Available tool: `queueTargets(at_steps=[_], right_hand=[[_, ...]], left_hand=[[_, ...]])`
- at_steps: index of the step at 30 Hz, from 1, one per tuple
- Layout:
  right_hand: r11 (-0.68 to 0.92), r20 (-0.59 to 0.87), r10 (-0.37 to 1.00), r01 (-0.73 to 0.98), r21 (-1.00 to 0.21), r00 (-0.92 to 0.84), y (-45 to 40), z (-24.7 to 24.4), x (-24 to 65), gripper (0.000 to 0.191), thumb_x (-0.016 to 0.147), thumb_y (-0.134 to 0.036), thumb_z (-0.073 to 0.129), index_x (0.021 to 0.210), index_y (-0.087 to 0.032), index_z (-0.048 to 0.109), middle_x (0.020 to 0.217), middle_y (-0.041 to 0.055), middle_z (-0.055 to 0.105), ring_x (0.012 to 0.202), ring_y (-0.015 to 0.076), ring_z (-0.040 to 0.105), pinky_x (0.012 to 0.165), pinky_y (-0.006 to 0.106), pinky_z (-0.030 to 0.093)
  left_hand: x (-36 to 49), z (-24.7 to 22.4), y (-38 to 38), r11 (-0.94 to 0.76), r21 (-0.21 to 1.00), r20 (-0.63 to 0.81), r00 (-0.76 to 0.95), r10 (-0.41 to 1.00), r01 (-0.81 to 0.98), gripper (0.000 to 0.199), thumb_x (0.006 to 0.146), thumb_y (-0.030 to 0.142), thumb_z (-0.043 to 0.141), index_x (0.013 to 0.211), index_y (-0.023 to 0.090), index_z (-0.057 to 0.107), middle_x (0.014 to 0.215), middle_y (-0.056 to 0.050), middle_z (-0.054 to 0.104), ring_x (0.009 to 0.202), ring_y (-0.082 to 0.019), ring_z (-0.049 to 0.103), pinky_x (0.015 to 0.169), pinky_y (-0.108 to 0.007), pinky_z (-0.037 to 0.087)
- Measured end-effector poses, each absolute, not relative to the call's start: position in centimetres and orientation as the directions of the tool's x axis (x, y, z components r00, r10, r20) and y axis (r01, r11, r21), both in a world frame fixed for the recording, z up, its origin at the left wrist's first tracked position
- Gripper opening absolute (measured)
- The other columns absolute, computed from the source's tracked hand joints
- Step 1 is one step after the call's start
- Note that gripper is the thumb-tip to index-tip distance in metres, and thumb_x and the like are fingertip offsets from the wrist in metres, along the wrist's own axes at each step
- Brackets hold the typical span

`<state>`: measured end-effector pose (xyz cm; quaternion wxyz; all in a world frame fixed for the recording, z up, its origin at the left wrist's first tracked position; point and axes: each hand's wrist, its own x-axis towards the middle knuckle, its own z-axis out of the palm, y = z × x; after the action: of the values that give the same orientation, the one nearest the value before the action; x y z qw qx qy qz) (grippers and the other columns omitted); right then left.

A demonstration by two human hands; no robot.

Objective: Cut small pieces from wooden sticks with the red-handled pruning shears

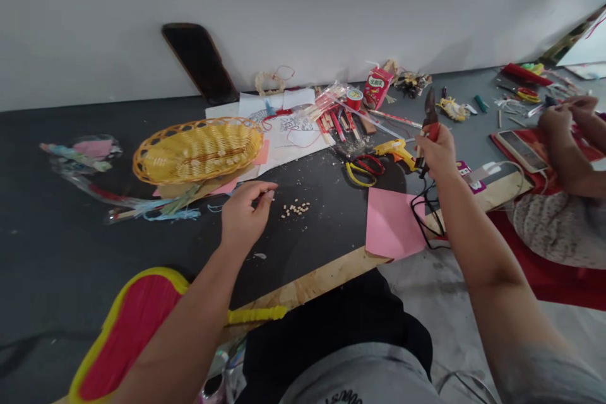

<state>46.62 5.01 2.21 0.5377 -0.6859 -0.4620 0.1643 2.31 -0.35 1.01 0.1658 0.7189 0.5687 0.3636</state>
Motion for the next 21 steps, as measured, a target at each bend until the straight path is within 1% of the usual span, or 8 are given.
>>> queueTargets(at_steps=[2,4,9,11,13,16,18,21], right_hand=[[0.017,0.186,0.813,0.296,-0.955,0.552,4.7,2.1,45.5,0.031,0.067,-0.029,0.07,0.092,-0.027,0.052,0.07,-0.0076,0.05,0.055,0.0126,0.056,0.048,0.026,0.044],[0.046,0.149,0.832,0.201,-0.978,0.534,4.5,2.1,44.2,0.035,0.065,-0.03,0.073,0.093,-0.027,0.052,0.071,-0.0085,0.052,0.055,0.0125,0.057,0.048,0.025,0.044],[0.08,0.16,0.863,0.184,-0.98,0.479,4.3,2.5,41.1,0.029,0.067,-0.026,0.072,0.092,-0.027,0.057,0.069,-0.0084,0.053,0.058,0.0123,0.058,0.053,0.027,0.046],[0.082,0.153,0.874,0.17,-0.982,0.462,4.2,2.8,40.3,0.027,0.069,-0.024,0.071,0.093,-0.027,0.058,0.07,-0.0078,0.054,0.059,0.0126,0.058,0.054,0.028,0.046],[0.087,0.148,0.889,0.159,-0.984,0.433,3.8,3.2,39.7,0.027,0.07,-0.024,0.071,0.094,-0.027,0.059,0.072,-0.0069,0.056,0.059,0.013,0.059,0.054,0.028,0.046],[0.097,0.154,0.918,0.171,-0.981,0.365,2.8,3.7,39.2,0.026,0.072,-0.023,0.071,0.096,-0.027,0.061,0.075,-0.0057,0.058,0.06,0.0131,0.059,0.055,0.029,0.046],[0.105,0.163,0.936,0.195,-0.975,0.312,1.9,3.9,39.0,0.027,0.075,-0.025,0.072,0.099,-0.027,0.061,0.077,-0.005,0.06,0.061,0.0134,0.06,0.057,0.029,0.047],[0.167,0.232,0.949,0.282,-0.945,0.214,0.8,3.9,38.4,0.024,0.081,-0.031,0.07,0.104,-0.028,0.061,0.082,-0.0035,0.061,0.065,0.0141,0.061,0.06,0.031,0.05]], left_hand=[[2.4,1.0,-0.4,-0.328,0.634,0.376,0.091,0.922,0.7,0.024,0.092,0.032,0.054,0.094,0.021,0.075,0.101,-0.006,0.078,0.093,-0.021,0.072,0.086,-0.033,0.056],[2.4,1.0,-0.5,-0.354,0.616,0.416,0.092,0.905,0.703,0.023,0.093,0.032,0.054,0.095,0.022,0.074,0.1,-0.006,0.078,0.092,-0.021,0.072,0.087,-0.033,0.056],[2.6,1.5,-0.6,-0.341,0.616,0.486,-0.003,0.874,0.711,0.022,0.093,0.032,0.055,0.099,0.021,0.073,0.1,-0.007,0.077,0.093,-0.021,0.071,0.087,-0.033,0.056],[2.6,1.9,-0.5,-0.305,0.619,0.479,-0.04,0.877,0.724,0.025,0.093,0.032,0.054,0.103,0.019,0.073,0.105,-0.007,0.076,0.094,-0.021,0.07,0.086,-0.033,0.056],[2.6,2.6,-0.5,-0.262,0.599,0.399,0.002,0.917,0.757,0.026,0.091,0.029,0.054,0.107,0.019,0.072,0.108,-0.007,0.076,0.094,-0.021,0.07,0.086,-0.034,0.055],[2.7,3.6,-0.6,-0.214,0.511,0.152,0.157,0.976,0.832,0.028,0.088,0.024,0.056,0.11,0.02,0.072,0.109,-0.007,0.076,0.094,-0.023,0.07,0.09,-0.036,0.054],[2.9,4.0,-0.8,-0.213,0.443,0.003,0.236,0.972,0.871,0.027,0.087,0.022,0.056,0.109,0.021,0.072,0.11,-0.008,0.075,0.099,-0.024,0.07,0.094,-0.038,0.053],[3.4,4.1,-1.2,-0.235,0.375,-0.126,0.3,0.946,0.897,0.026,0.089,0.023,0.054,0.108,0.021,0.072,0.111,-0.009,0.075,0.105,-0.027,0.069,0.095,-0.04,0.053]])
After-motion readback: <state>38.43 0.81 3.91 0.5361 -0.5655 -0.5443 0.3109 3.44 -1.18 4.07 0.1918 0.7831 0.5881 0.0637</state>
